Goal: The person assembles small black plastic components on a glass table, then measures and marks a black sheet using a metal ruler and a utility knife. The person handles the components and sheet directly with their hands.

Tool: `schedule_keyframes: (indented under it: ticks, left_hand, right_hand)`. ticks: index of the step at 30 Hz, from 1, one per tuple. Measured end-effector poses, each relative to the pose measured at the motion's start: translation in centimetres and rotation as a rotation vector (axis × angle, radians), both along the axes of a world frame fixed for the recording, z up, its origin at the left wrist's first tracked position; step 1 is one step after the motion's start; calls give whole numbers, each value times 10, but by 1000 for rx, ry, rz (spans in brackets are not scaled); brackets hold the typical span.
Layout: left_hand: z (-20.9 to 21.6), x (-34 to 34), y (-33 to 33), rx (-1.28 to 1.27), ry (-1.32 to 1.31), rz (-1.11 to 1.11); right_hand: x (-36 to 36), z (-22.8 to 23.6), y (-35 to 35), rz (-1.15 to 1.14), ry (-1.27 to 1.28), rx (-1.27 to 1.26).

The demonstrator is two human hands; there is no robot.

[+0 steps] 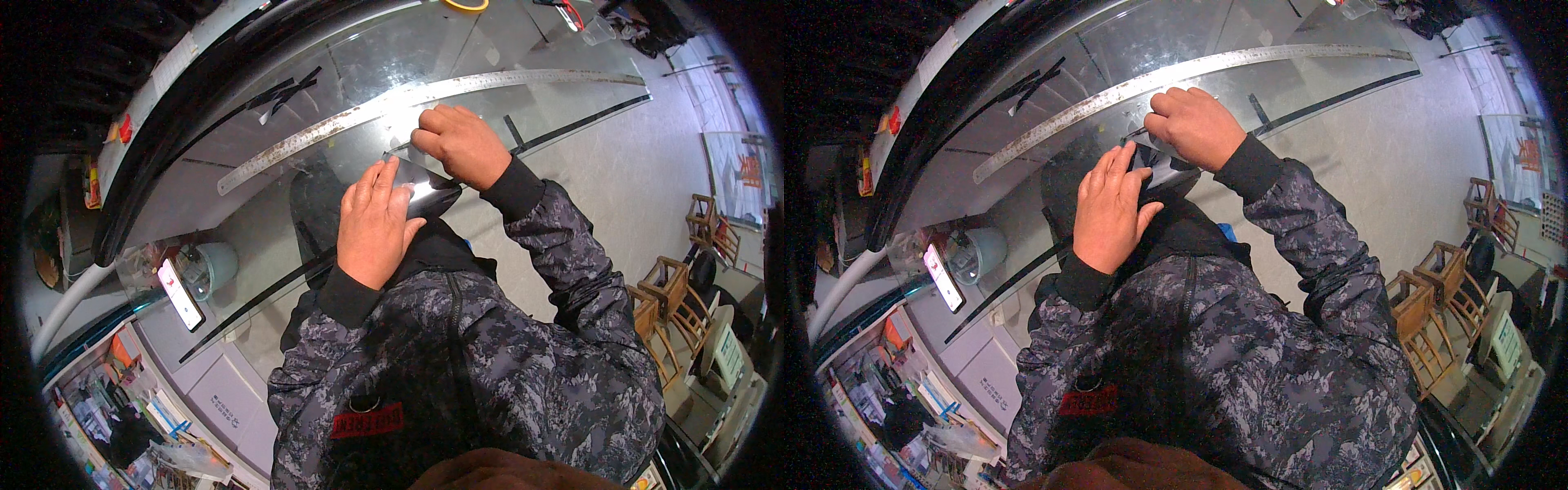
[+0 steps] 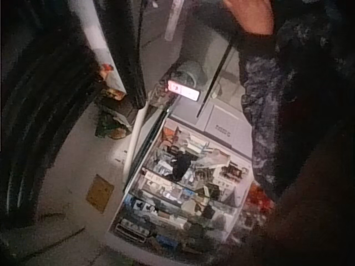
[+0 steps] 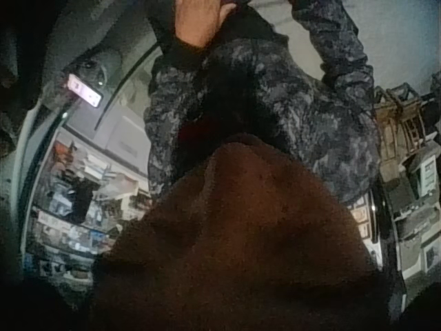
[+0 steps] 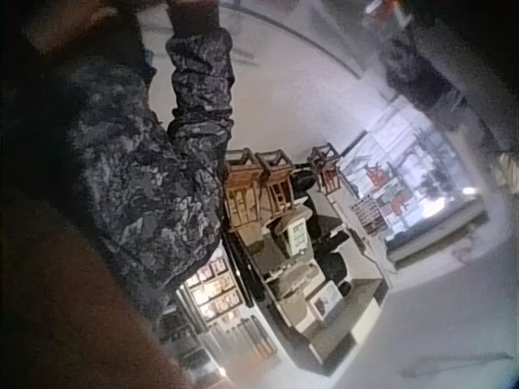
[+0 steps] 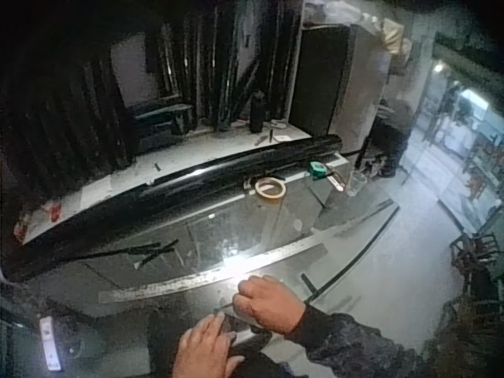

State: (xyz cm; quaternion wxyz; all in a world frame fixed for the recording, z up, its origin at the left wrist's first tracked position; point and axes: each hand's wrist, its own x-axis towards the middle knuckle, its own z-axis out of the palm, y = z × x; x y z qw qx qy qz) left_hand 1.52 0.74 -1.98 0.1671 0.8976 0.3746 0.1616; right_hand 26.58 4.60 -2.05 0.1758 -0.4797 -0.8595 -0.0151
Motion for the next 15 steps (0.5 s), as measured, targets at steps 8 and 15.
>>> schedule_keyframes:
  ticks: [8, 15]
  left_hand:
    - [-1, 0, 0, 11, -6, -2]
    - [0, 0, 0, 5, 6, -2]
  right_hand:
    - [-2, 0, -4, -12, 42, -6]
    - [-3, 2, -8, -15, 55, -8]
